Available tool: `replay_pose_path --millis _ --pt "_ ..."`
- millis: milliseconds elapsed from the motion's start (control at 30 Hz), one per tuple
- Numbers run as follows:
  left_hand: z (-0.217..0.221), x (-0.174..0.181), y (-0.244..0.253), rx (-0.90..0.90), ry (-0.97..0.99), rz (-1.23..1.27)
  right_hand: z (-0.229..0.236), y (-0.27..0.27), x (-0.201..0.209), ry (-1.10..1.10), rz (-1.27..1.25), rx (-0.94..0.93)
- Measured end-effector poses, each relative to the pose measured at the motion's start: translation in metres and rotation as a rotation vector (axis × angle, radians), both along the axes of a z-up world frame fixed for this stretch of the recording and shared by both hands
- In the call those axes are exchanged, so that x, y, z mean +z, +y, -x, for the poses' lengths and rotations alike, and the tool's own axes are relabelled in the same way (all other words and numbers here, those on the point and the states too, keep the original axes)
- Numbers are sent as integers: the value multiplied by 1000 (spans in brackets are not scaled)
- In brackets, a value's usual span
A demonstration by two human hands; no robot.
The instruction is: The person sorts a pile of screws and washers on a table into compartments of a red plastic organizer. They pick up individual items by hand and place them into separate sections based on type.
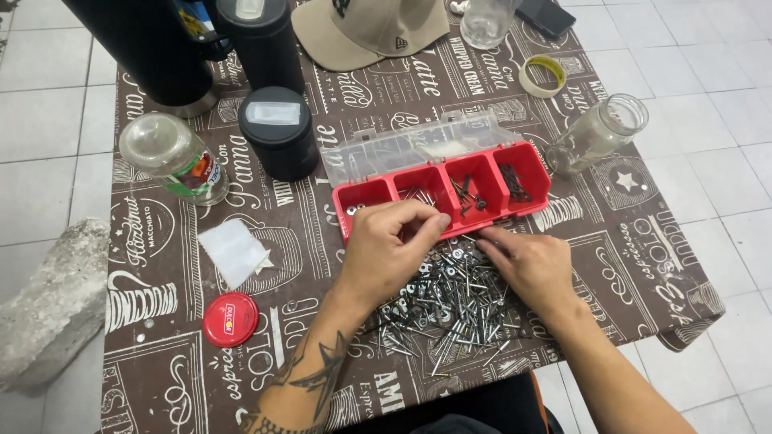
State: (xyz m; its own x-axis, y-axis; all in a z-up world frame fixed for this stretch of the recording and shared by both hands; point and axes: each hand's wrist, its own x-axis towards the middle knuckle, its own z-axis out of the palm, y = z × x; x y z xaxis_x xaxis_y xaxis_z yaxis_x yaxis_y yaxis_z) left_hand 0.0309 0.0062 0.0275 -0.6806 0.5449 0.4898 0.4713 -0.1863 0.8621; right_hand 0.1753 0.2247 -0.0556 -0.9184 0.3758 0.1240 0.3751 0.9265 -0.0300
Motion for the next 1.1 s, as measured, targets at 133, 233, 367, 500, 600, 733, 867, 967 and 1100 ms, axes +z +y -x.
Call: replay_pose_path --millis 133,233,367,500,600,733,867,967,1100 --pt "-1 -3 3 0 20 12 2 -1 -5 41 20 43" --pt "-1 -4 3 -10 25 25 5 -7 14 34 6 59" --pt "1 -5 3 -5 29 29 -1 -11 31 13 48 28" --pt "3 -2 0 11 35 24 -21 -3 43 30 103 -59" --pt "6 -2 0 13 49 22 -45 13 35 26 177 -146" --pt "7 -1 -4 -22 37 167 -65 6 38 58 222 67" --pt "9 -6 -2 -38 43 188 -65 -2 39 25 208 167" --pt "9 -6 -2 -36 72 180 -54 -15 55 56 237 356" --pt "9 -1 -4 -28 92 151 -45 -9 47 -128 182 474"
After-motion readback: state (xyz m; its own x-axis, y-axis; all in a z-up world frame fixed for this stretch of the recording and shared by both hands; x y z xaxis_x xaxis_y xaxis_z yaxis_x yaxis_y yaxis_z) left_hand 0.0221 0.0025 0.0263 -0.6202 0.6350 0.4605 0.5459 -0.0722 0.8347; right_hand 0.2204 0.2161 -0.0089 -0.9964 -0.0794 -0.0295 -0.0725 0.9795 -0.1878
